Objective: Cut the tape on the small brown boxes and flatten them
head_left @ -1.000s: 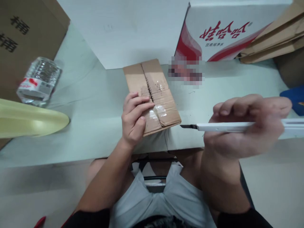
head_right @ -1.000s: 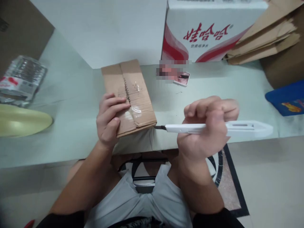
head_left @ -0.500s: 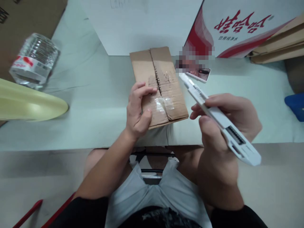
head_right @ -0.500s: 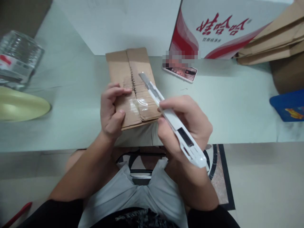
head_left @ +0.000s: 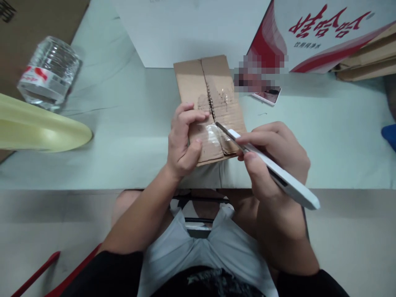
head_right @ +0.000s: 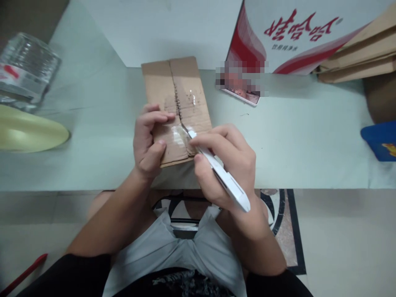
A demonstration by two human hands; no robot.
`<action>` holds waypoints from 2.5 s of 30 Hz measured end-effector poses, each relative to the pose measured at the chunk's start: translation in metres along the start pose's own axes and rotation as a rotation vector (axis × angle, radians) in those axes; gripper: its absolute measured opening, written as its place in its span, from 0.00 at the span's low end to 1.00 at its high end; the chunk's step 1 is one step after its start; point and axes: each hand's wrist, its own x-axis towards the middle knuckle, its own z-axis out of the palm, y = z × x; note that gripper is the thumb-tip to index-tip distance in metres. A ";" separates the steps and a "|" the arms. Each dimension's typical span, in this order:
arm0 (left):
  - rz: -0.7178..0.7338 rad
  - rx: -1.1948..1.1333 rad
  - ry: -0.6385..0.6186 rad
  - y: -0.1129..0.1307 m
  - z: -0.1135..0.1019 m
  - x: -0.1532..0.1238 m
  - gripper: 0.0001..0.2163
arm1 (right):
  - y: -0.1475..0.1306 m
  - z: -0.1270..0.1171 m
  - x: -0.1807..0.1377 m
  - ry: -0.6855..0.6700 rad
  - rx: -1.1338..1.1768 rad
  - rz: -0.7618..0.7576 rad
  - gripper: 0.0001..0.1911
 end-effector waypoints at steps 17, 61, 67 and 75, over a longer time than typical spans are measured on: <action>0.046 0.016 0.016 0.000 0.001 0.002 0.17 | -0.001 0.006 -0.002 -0.009 0.005 0.106 0.05; 0.094 0.007 0.032 -0.004 0.002 0.005 0.17 | -0.009 0.009 -0.002 0.051 -0.010 0.237 0.07; 0.027 0.047 0.037 0.001 0.001 0.005 0.17 | -0.011 0.008 -0.001 0.028 -0.024 0.225 0.06; 0.098 0.057 0.024 -0.002 -0.001 0.007 0.15 | -0.011 0.003 -0.005 0.078 -0.025 0.240 0.09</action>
